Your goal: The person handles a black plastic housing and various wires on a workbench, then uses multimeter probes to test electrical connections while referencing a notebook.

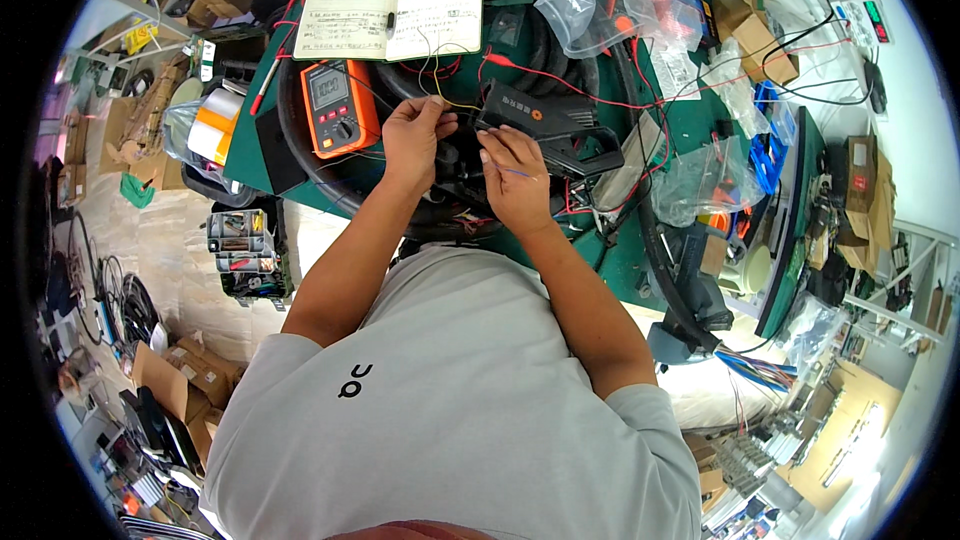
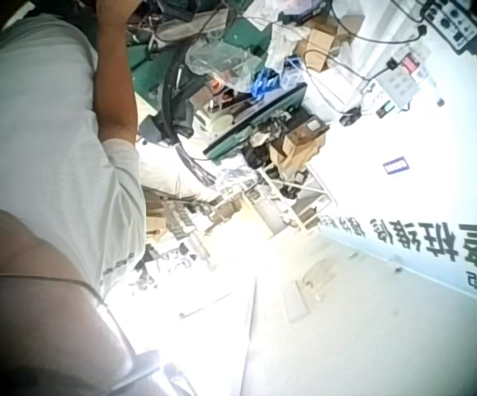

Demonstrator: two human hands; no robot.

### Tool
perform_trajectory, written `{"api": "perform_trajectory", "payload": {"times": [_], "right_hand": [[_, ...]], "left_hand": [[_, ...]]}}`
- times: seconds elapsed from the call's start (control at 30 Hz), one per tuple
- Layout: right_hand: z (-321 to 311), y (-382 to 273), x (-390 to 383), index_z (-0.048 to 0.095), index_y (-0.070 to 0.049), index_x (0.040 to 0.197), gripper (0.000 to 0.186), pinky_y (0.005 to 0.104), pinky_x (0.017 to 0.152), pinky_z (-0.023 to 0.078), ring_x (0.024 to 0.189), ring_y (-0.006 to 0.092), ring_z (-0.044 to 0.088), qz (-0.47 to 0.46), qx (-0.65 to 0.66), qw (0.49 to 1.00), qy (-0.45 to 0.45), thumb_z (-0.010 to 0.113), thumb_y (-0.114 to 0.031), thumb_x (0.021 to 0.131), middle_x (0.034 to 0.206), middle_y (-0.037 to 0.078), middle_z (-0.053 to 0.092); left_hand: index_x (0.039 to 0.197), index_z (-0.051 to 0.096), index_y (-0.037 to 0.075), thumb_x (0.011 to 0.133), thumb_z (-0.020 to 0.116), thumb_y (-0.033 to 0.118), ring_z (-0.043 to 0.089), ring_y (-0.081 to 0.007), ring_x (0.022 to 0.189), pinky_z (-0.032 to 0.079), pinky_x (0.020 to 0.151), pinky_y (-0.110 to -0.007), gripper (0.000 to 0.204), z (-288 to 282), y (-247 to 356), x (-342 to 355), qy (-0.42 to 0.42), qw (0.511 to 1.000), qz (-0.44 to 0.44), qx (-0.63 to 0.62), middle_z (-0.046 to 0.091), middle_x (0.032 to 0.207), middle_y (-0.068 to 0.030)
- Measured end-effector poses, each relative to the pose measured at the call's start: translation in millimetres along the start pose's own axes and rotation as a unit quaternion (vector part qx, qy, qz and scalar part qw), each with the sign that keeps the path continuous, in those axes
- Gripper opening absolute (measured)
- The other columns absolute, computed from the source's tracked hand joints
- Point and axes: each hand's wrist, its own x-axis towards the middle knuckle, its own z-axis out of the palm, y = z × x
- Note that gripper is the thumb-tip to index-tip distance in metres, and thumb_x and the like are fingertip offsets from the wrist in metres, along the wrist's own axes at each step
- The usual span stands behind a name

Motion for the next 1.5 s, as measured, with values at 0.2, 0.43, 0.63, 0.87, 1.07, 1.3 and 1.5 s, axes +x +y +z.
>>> {"api": "perform_trajectory", "payload": {"times": [0.2,0.43,0.63,0.87,1.07,1.3,1.5], "right_hand": [[-1,-1,2,0.064,-0.004,0.106,0.023,0.0401,0.089,0.045,0.102,0.0321,0.058,-0.005,0.002,1.000,0.003,0.060,-0.008,0.085,0.104,0.012,0.063],[0,1,0,0.065,-0.005,0.106,0.022,0.0394,0.089,0.046,0.103,0.0307,0.058,0.000,-0.008,1.000,0.001,0.059,-0.009,0.085,0.104,0.010,0.063],[1,3,-1,0.065,-0.005,0.107,0.022,0.0387,0.089,0.047,0.103,0.0295,0.058,0.002,-0.004,1.000,0.006,0.059,-0.010,0.086,0.104,0.009,0.064],[1,2,1,0.065,-0.007,0.104,0.018,0.0386,0.086,0.048,0.099,0.0292,0.061,0.023,0.013,0.999,0.026,0.059,-0.010,0.087,0.099,0.008,0.067],[2,5,1,0.066,-0.007,0.101,0.015,0.0384,0.084,0.048,0.097,0.0295,0.062,0.033,0.027,0.998,0.042,0.058,-0.010,0.088,0.099,0.009,0.067],[1,3,0,0.067,-0.008,0.100,0.015,0.0369,0.081,0.049,0.094,0.0284,0.062,0.067,0.042,0.996,0.048,0.058,-0.012,0.089,0.098,0.011,0.066],[0,1,2,0.066,-0.006,0.099,0.014,0.0352,0.078,0.050,0.092,0.0283,0.062,0.081,0.074,0.992,0.055,0.057,-0.012,0.090,0.097,0.012,0.066]], "left_hand": [[0.092,0.056,0.001,0.091,0.058,0.011,0.064,-0.0180,0.082,0.055,0.074,-0.028,0.010,-4,-3,-2,-0.043,0.997,-0.011,-0.068,0.064,0.090,-0.0109],[0.093,0.054,0.003,0.091,0.057,0.009,0.064,-0.0186,0.085,0.055,0.078,-0.030,0.007,-13,-3,-2,-0.070,0.994,-0.005,-0.083,0.064,0.095,-0.0119],[0.094,0.052,0.001,0.090,0.056,0.005,0.064,-0.0167,0.082,0.055,0.076,-0.028,0.006,-16,1,-1,-0.081,0.995,0.032,-0.047,0.063,0.095,-0.0124],[0.098,0.048,0.001,0.092,0.052,0.004,0.065,-0.0187,0.086,0.055,0.077,-0.029,0.008,-17,8,-3,-0.091,0.994,0.015,-0.061,0.063,0.100,-0.0161],[0.099,0.048,0.003,0.092,0.054,0.006,0.065,-0.0212,0.090,0.055,0.081,-0.031,0.010,-21,10,-1,-0.101,0.994,0.025,-0.031,0.064,0.103,-0.0173],[0.101,0.049,0.001,0.091,0.057,0.007,0.065,-0.0197,0.087,0.055,0.080,-0.030,0.014,-24,11,2,-0.091,0.995,0.036,-0.002,0.064,0.102,-0.0165],[0.100,0.051,-0.001,0.091,0.059,0.007,0.065,-0.0191,0.087,0.056,0.078,-0.029,0.014,-27,11,3,-0.079,0.996,0.034,0.016,0.065,0.100,-0.0156]]}}
